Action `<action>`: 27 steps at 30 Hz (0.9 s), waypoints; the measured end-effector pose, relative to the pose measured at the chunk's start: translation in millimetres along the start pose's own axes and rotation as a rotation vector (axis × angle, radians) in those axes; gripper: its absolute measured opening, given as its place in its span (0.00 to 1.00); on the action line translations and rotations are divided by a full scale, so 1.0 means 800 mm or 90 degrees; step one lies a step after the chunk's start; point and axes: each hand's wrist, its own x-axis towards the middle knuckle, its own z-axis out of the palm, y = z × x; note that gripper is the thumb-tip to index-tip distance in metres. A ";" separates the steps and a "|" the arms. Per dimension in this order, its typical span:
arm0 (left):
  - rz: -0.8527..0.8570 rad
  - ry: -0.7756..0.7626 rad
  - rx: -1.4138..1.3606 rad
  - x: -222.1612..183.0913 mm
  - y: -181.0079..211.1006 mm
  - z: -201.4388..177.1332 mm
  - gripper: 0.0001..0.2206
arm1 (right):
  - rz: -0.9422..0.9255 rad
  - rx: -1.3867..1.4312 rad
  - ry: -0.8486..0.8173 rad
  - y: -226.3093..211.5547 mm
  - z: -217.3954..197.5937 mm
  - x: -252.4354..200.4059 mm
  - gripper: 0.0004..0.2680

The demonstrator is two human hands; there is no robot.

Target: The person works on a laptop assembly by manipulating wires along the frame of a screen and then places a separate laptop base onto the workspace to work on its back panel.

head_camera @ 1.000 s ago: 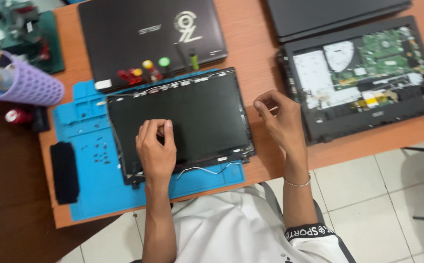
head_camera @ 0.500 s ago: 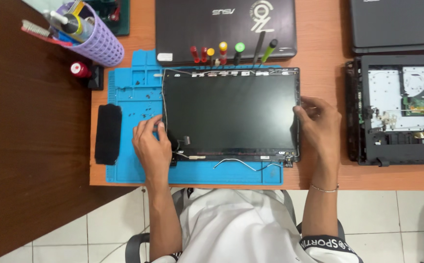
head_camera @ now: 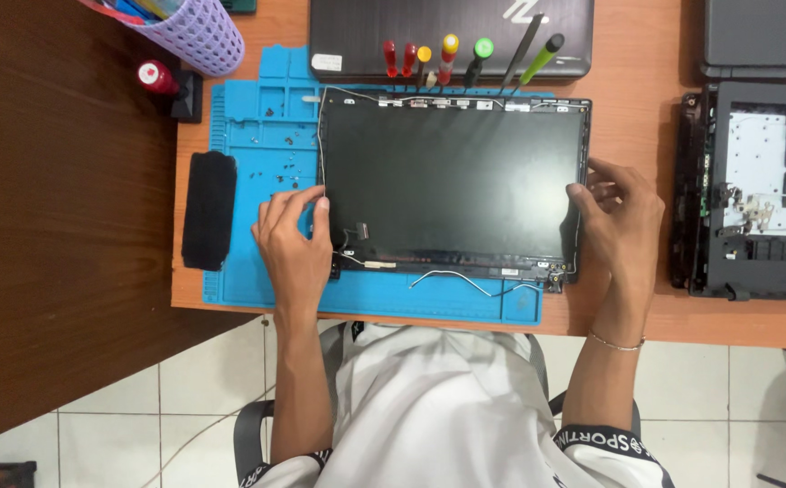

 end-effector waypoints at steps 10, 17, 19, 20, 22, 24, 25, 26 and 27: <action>0.032 -0.041 0.015 -0.025 0.003 -0.031 0.06 | -0.133 -0.079 -0.045 -0.027 -0.013 -0.057 0.16; 0.034 -0.098 -0.001 -0.040 0.004 -0.040 0.07 | -0.122 -0.037 -0.118 -0.022 -0.017 -0.087 0.15; 0.045 -0.089 -0.020 -0.046 0.010 -0.032 0.08 | -0.114 0.000 -0.134 -0.019 -0.024 -0.092 0.16; 0.058 -0.080 -0.026 -0.051 0.014 -0.028 0.07 | -0.110 0.030 -0.142 -0.017 -0.028 -0.095 0.17; 0.103 -0.079 -0.036 -0.057 0.023 -0.019 0.06 | -0.111 0.061 -0.155 -0.014 -0.034 -0.099 0.18; 0.166 -0.093 -0.047 -0.064 0.036 -0.005 0.06 | -0.118 0.059 -0.165 -0.012 -0.038 -0.102 0.18; 0.198 -0.115 -0.056 -0.067 0.041 0.003 0.07 | -0.118 0.054 -0.164 -0.010 -0.039 -0.104 0.19; 0.231 -0.137 -0.066 -0.069 0.047 0.011 0.08 | -0.117 0.050 -0.163 -0.008 -0.040 -0.106 0.19; 0.265 -0.157 -0.075 -0.070 0.053 0.019 0.09 | -0.119 0.047 -0.161 -0.007 -0.040 -0.107 0.19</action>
